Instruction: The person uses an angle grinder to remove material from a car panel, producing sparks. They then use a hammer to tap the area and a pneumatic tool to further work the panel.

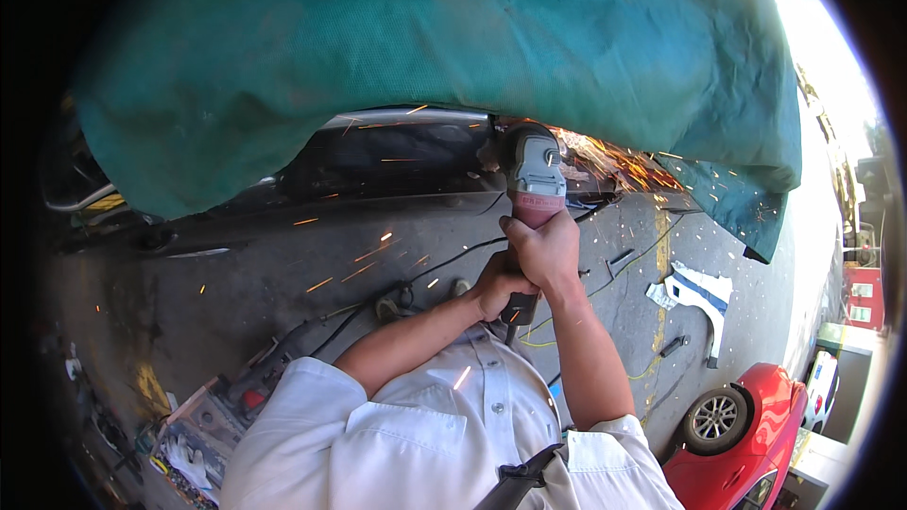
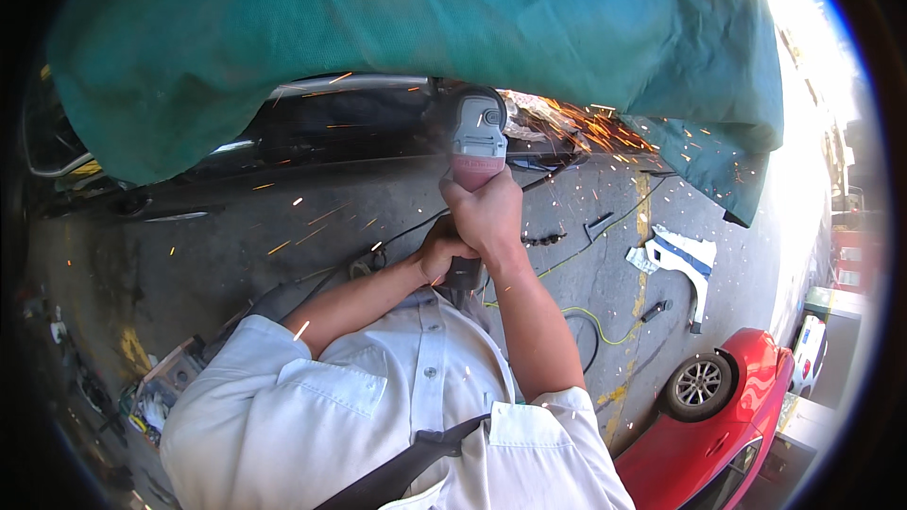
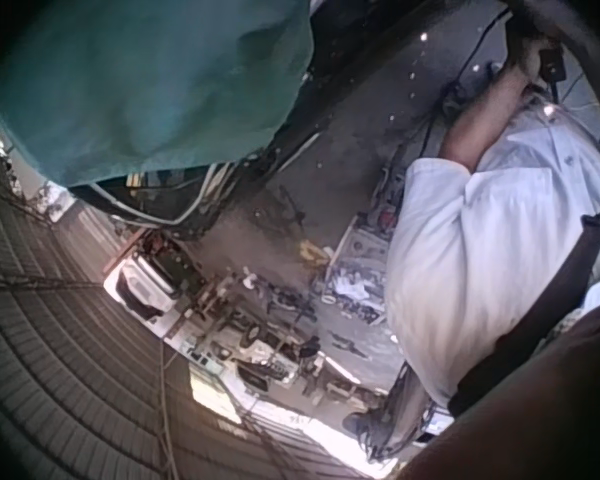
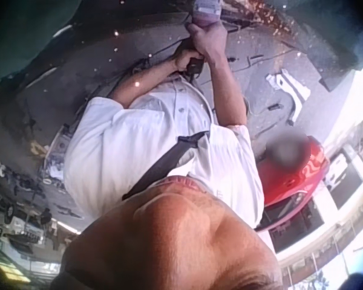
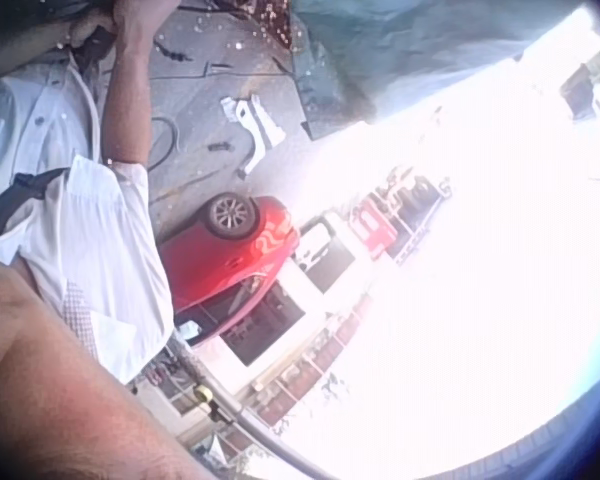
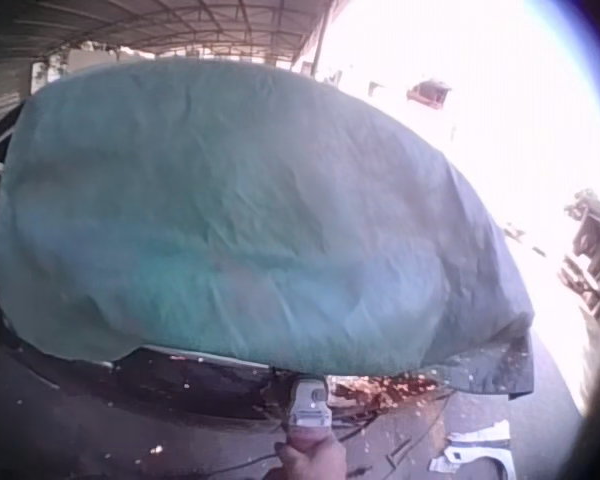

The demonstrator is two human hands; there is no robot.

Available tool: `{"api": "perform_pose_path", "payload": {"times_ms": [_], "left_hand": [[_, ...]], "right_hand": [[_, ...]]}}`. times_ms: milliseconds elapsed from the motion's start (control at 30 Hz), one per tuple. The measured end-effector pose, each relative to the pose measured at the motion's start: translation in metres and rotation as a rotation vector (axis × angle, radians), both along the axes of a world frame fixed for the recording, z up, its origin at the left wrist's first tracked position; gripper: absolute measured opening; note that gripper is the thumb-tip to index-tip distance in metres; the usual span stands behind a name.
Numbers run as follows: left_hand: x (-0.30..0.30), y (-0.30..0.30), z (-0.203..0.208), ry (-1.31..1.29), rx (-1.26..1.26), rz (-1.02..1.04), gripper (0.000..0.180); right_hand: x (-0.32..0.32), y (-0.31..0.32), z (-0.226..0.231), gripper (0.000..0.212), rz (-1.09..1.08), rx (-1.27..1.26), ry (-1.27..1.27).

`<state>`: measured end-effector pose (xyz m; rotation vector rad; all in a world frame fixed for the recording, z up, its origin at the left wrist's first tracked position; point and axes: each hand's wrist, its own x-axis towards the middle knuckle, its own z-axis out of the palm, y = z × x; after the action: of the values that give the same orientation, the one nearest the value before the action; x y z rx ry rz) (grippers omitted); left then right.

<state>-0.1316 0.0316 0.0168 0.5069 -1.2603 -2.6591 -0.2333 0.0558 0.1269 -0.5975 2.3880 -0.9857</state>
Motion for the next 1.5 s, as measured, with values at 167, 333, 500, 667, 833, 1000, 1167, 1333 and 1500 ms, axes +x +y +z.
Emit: {"api": "perform_pose_path", "payload": {"times_ms": [167,333,500,667,833,1000,1167,1333,1500], "left_hand": [[0.0,0.003,0.003,0.036,0.097,0.02,0.028],[0.002,0.004,0.005,0.002,0.011,0.045,0.029],[0.004,0.002,0.007,0.0,0.057,0.044,0.029],[0.008,0.0,0.013,-0.019,0.071,0.038,0.031],[0.01,-0.001,0.011,-0.051,0.154,-0.056,0.029],[0.014,0.01,0.004,-0.044,0.189,-0.101,0.032],[0.013,0.011,0.001,-0.029,0.11,0.009,0.034],[0.009,0.005,0.006,-0.043,0.089,0.044,0.036],[0.011,0.005,0.012,-0.046,0.141,0.015,0.033]], "right_hand": [[0.001,0.001,0.002,0.05,0.01,0.024,-0.026],[0.003,0.001,0.006,0.048,0.022,-0.01,-0.039],[0.005,-0.001,0.01,0.042,0.047,-0.038,-0.025],[0.005,-0.003,0.01,0.035,0.029,-0.069,-0.06],[0.008,0.0,0.006,0.031,-0.021,-0.053,-0.105],[0.012,0.013,0.003,0.036,-0.064,-0.022,-0.097],[0.008,0.01,-0.004,0.046,0.002,-0.052,-0.065],[0.001,0.004,-0.001,0.049,0.045,-0.042,-0.098],[0.002,0.003,0.005,0.05,-0.001,-0.006,-0.073]]}}
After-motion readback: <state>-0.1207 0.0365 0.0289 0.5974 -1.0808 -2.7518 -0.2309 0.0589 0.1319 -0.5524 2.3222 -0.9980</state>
